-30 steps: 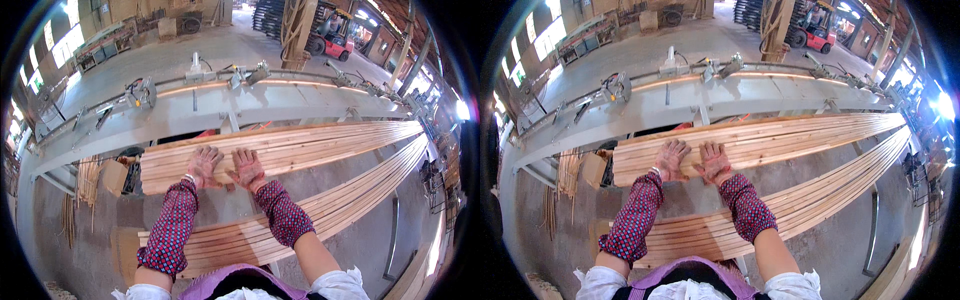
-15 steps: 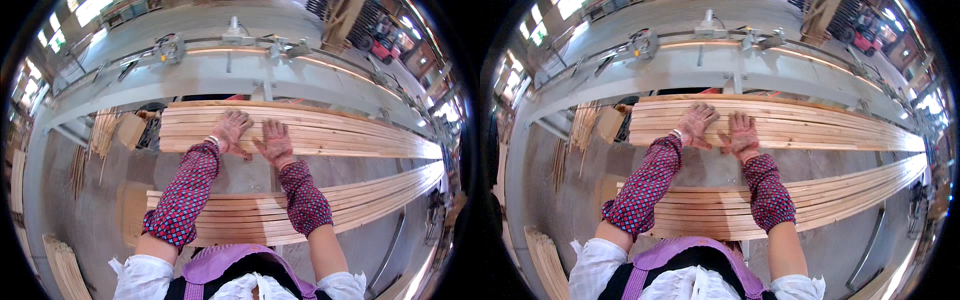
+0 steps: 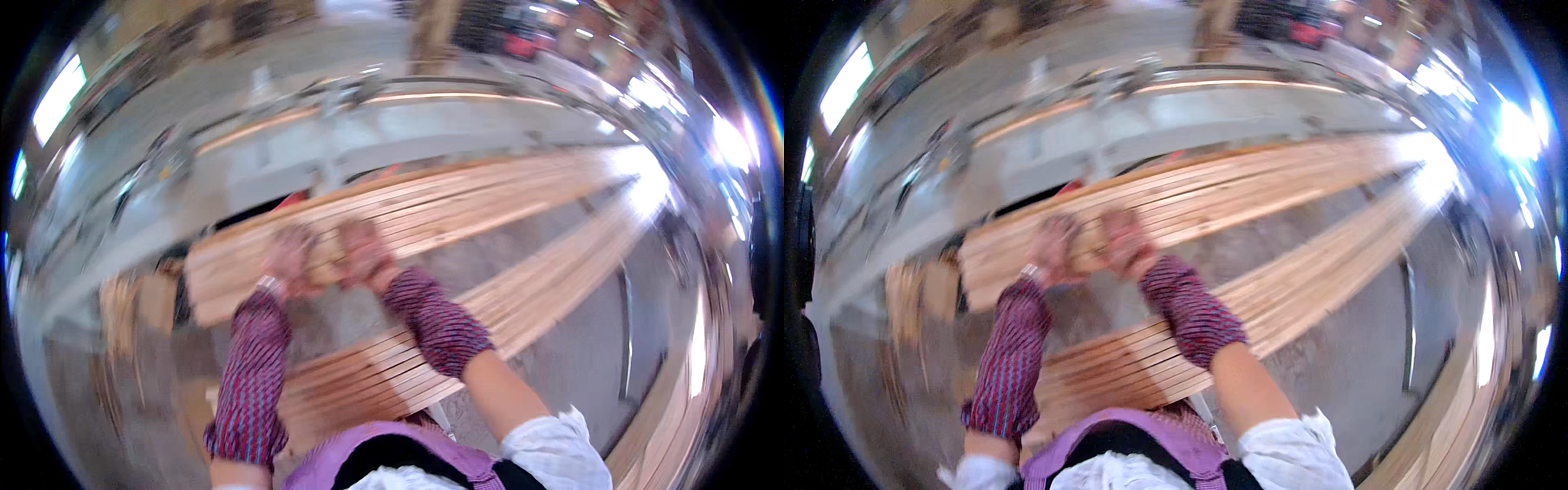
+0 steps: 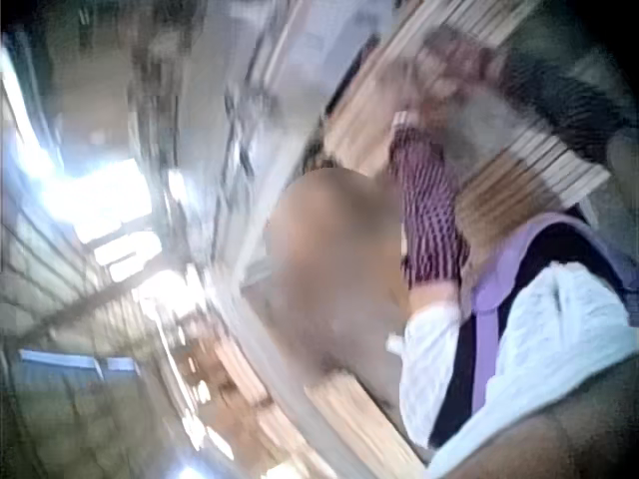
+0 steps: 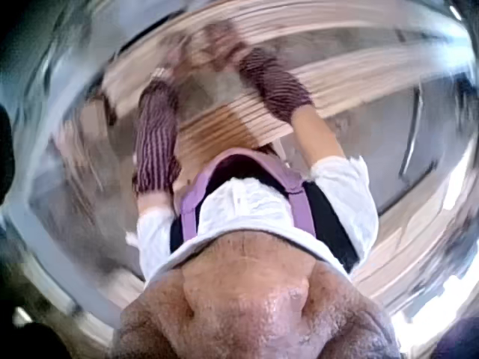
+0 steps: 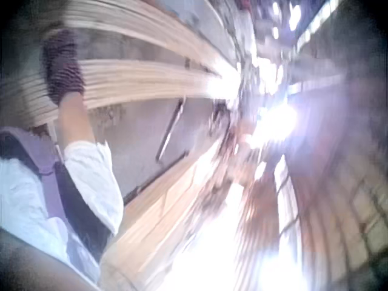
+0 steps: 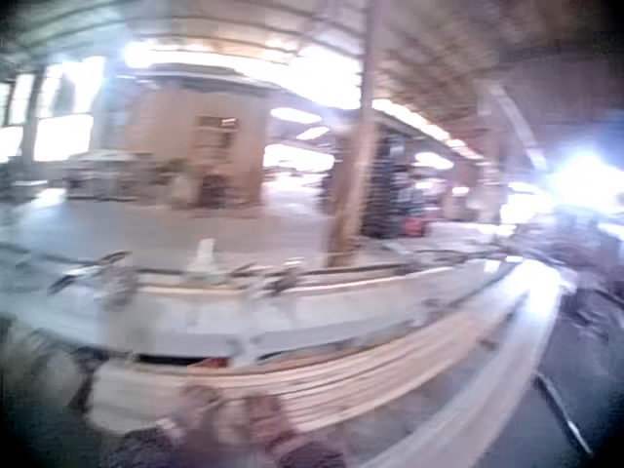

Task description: The person picks up wood planks from a stack and places them onto a machine feeder one at a time.

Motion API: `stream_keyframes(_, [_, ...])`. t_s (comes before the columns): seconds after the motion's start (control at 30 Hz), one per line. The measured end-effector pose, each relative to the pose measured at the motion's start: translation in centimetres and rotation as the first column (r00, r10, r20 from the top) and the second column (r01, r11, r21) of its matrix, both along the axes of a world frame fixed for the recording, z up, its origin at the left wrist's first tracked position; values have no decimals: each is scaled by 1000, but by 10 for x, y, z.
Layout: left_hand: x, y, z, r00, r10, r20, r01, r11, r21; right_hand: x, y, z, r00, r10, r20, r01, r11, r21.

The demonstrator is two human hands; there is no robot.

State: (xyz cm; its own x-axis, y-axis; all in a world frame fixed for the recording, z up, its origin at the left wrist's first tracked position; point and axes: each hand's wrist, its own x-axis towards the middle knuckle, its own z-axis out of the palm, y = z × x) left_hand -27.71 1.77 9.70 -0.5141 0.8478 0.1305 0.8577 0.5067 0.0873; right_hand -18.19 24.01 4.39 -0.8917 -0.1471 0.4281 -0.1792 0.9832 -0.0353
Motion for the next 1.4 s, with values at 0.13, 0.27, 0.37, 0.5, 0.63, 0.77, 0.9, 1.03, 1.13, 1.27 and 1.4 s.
stream_keyframes(0.13, [26, 17, 30, 998, 56, -4, -56, 993, -101, 3, 2, 7, 976, -86, 202, 77, 996, 54])
stream_keyframes(0.27, [28, 12, 36, 1000, 22, 19, -20, 995, -100, 14, -8, 26, 990, -62, 130, 64, 998, -10])
stream_keyframes(0.37, [25, 12, 25, 1000, 1, -24, -3, 998, -61, 18, -7, 26, 993, -79, 92, 80, 997, -9])
stream_keyframes(0.5, [24, 13, 23, 1000, -16, -23, 15, 998, -62, 17, -4, 21, 991, -89, 100, 90, 996, -10])
stream_keyframes(0.63, [19, 7, 14, 998, -27, -50, 25, 999, -48, 10, -8, 19, 985, -86, 151, 85, 996, 11])
stream_keyframes(0.77, [25, 14, 23, 999, 1, -39, -3, 999, -50, 1, 5, -15, 995, -92, 50, 92, 996, 2])
stream_keyframes(0.9, [17, 25, 19, 999, -14, 45, 16, 999, -30, -3, 38, -35, 965, 185, -186, -235, 925, -298])
stream_keyframes(1.03, [24, 5, 26, 999, 41, 33, -40, 999, -17, 8, -6, 10, 977, -96, 189, 92, 995, 28])
stream_keyframes(1.13, [24, -2, 18, 999, 29, -15, -29, 999, -23, 16, -10, 17, 986, -109, 129, 93, 987, 129])
stream_keyframes(1.27, [27, 1, 19, 999, 48, -26, -50, 995, -89, 15, -10, 23, 992, -69, 108, 61, 996, 70])
stream_keyframes(1.4, [26, 1, 9, 998, 51, -43, -52, 998, -19, 14, -3, 16, 1000, -23, 8, 22, 995, 98])
